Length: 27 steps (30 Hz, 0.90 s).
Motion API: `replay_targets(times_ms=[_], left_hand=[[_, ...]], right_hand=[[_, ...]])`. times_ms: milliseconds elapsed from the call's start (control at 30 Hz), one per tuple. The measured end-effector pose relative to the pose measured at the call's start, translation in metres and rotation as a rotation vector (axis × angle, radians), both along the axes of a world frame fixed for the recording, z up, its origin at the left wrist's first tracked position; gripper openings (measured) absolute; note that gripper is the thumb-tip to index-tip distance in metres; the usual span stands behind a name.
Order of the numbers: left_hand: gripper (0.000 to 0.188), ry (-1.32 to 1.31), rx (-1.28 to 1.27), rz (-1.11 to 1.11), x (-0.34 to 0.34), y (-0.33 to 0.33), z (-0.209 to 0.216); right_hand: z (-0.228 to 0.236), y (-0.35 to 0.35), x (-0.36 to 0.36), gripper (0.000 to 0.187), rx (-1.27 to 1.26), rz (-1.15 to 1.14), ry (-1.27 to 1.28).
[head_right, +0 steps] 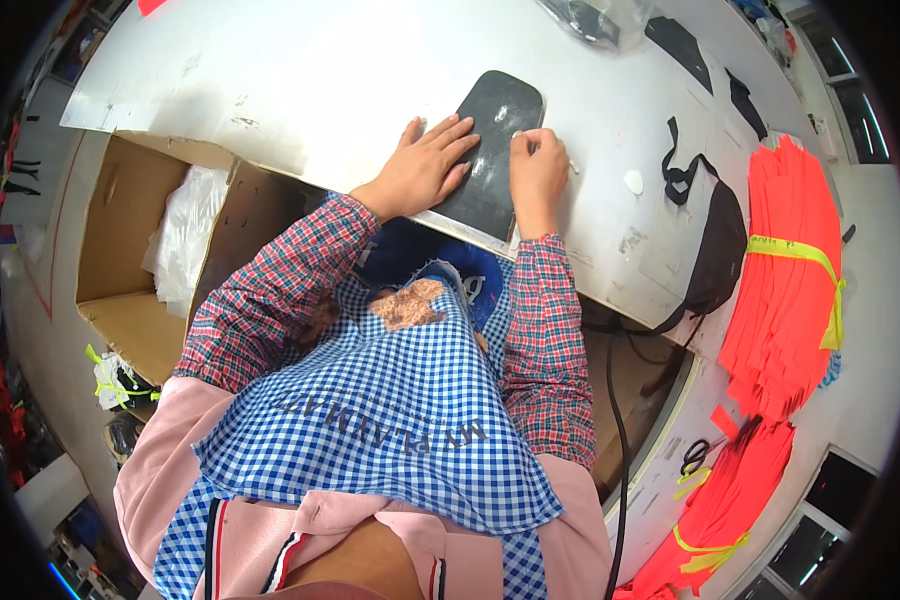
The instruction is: Applying adhesive patches and trimming material for shoe sole components at a workbench.
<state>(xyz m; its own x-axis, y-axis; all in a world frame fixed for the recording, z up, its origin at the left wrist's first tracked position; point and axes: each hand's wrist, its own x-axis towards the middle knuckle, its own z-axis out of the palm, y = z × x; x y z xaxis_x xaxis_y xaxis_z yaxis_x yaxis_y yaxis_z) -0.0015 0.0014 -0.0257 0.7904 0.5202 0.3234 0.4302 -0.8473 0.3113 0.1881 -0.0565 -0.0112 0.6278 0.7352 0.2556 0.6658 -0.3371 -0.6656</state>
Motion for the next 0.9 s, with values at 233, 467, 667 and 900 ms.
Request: replay_targets(times_ms=[233,467,667,900], left_hand=[[0.046,0.000,-0.015,0.000,0.000,-0.002,0.002],[0.047,-0.050,-0.065,-0.014,-0.001,-0.002,0.002],[0.041,-0.246,-0.076,0.040,-0.006,-0.007,0.017],[0.035,-0.209,-0.404,-0.030,-0.017,-0.029,0.040]], right_hand=[[0.005,-0.007,-0.012,0.020,0.170,0.031,0.017],[0.010,-0.018,-0.017,0.018,0.152,0.086,0.373],[-0.003,-0.026,-0.007,0.015,0.296,0.092,0.375],[0.011,-0.062,0.020,0.017,0.645,-0.098,0.783]])
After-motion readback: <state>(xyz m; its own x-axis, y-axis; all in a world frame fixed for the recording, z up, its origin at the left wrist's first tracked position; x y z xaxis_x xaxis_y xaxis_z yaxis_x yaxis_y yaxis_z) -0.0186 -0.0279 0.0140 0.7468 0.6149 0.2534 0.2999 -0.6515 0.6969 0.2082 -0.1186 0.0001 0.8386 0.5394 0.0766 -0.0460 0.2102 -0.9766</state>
